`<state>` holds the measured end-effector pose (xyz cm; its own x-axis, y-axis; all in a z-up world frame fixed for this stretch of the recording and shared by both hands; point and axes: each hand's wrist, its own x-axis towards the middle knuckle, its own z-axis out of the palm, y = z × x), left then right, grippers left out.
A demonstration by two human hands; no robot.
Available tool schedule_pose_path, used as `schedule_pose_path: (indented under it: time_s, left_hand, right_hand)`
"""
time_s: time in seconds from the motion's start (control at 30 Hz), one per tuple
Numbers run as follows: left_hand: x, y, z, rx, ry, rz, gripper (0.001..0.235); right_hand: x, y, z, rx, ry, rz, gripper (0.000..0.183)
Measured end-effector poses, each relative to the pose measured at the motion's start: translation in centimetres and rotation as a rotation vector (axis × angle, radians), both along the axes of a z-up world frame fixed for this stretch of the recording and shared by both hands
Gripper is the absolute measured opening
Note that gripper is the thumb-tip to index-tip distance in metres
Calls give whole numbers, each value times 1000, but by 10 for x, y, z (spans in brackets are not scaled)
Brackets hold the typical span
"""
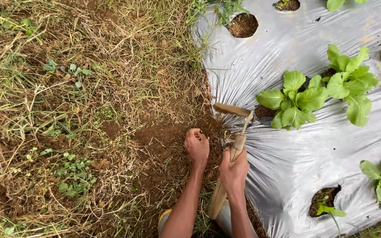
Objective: The person uses a hoe to remove weeds from the soil next to a plastic-covered garden bed. They repeatedly strike the ground and pull away the uprooted weeds by hand.
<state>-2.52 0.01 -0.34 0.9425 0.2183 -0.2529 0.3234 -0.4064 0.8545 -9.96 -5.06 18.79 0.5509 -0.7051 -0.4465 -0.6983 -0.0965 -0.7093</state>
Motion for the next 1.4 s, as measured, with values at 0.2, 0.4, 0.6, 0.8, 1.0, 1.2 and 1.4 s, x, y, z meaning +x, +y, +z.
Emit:
schedule_pose_path:
  time_s: [0.2,0.4,0.6,0.8,1.0,1.2,1.4]
  left_hand:
    - [-2,1,-1,-133,-98,194,21]
    - [3,1,-5,-155,-114,199,24]
    - [3,-1,-4,-128,1,159,24]
    - [6,3,12,-87,-73,154,21]
    - [18,7,27,-27,-284,135,35]
    - [47,18,73,132,-324,-382,52]
    - [59,17,3,289,-295,-595,33]
  right_hand:
    - [-35,1,-70,91,111,179,12]
    - [-4,6,-17,28,-45,-26,15]
    - [-20,1,-48,113,110,83,4]
    - [-1,9,-33,11,-43,-21,10]
    - [-20,-2,-63,76,101,164,18]
    - [-2,-6,-29,129,-40,12,11]
    - [11,-23,-10,142,-202,-99,10]
